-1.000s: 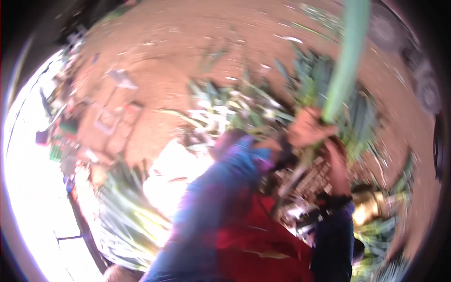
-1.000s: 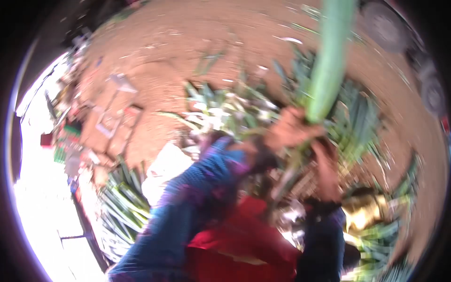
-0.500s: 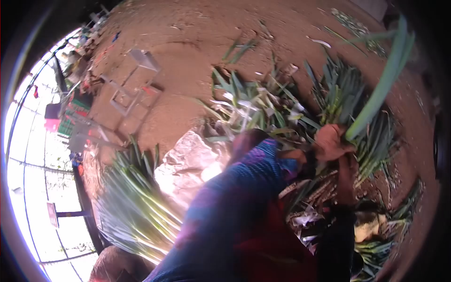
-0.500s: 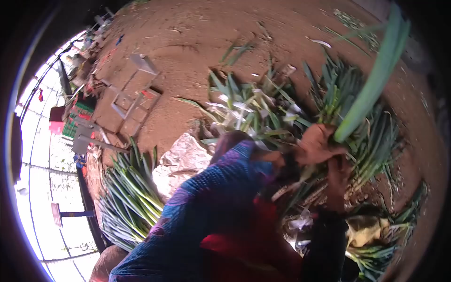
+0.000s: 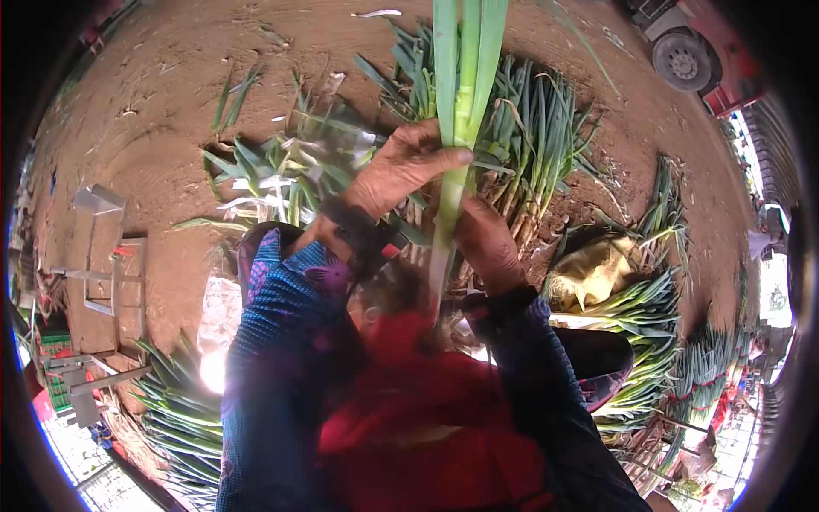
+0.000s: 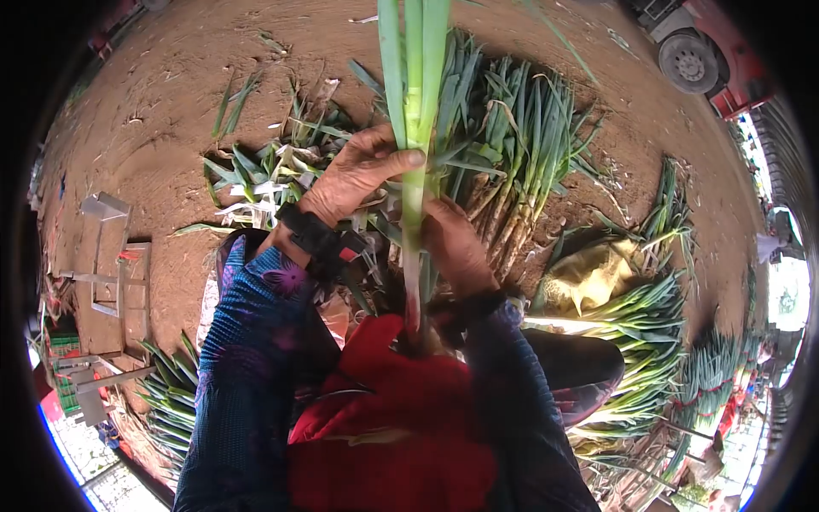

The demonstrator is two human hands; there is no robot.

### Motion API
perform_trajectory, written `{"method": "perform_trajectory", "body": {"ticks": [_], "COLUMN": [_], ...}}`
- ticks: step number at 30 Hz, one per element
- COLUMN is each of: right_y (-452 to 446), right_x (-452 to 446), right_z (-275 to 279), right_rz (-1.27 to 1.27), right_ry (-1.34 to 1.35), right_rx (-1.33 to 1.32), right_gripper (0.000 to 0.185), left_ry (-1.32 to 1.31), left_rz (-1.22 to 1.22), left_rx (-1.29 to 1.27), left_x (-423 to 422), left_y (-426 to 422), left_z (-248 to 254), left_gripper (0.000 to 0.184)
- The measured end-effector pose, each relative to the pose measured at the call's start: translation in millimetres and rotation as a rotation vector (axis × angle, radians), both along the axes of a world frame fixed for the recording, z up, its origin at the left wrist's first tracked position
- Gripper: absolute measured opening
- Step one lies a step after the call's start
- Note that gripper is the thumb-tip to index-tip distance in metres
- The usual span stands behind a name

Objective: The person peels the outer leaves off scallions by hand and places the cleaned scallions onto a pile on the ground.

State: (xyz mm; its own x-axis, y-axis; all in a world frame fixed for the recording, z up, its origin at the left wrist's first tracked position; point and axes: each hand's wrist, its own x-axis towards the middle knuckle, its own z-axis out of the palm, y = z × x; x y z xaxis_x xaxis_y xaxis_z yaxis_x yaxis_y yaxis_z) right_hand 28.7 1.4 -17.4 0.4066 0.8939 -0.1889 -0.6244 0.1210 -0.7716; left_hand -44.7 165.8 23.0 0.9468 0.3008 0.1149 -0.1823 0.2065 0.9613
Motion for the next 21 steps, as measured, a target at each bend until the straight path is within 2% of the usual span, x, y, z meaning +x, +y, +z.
{"method": "perform_trajectory", "body": {"ticks": [1,4,7,9,10,13,19,21], "right_y": [-0.3,-6.3,-4.5,6.3,10.3,19.3,14.4,12.8], "right_x": [-2.5,1.1,-4.7,-16.7,-20.3,-11.9,-0.3,3.1], "right_z": [-0.2,0.7,4.0,6.3,7.0,-16.4,-19.8,-22.8], "right_rz": [-0.022,0.008,-0.095,-0.295,-0.394,-0.579,-0.579,-0.578], "right_ry": [0.071,0.037,-0.01,0.02,0.036,-0.228,-0.135,-0.109], "right_rx": [0.0,0.002,-0.03,-0.018,-0.013,-0.116,-0.181,-0.177], "right_gripper": [0.038,0.035,0.033,0.029,0.027,0.021,0.023,0.022], "left_ry": [0.011,0.035,-0.017,-0.12,-0.057,0.099,0.064,0.039], "left_rz": [-0.02,-0.084,-0.019,0.086,0.179,0.44,0.366,0.367], "left_rx": [-0.027,-0.064,-0.122,-0.117,-0.03,0.267,0.207,0.285], "left_x": [-2.0,-8.4,-3.7,6.4,8.6,13.9,8.1,7.3], "left_y": [-1.9,-4.8,-18.6,-29.7,-30.1,-26.5,-22.5,-21.9], "left_z": [2.7,16.5,19.6,5.8,-1.3,-17.4,-21.0,-21.7], "left_gripper": [0.036,0.046,0.05,0.052,0.05,0.042,0.033,0.033]}}
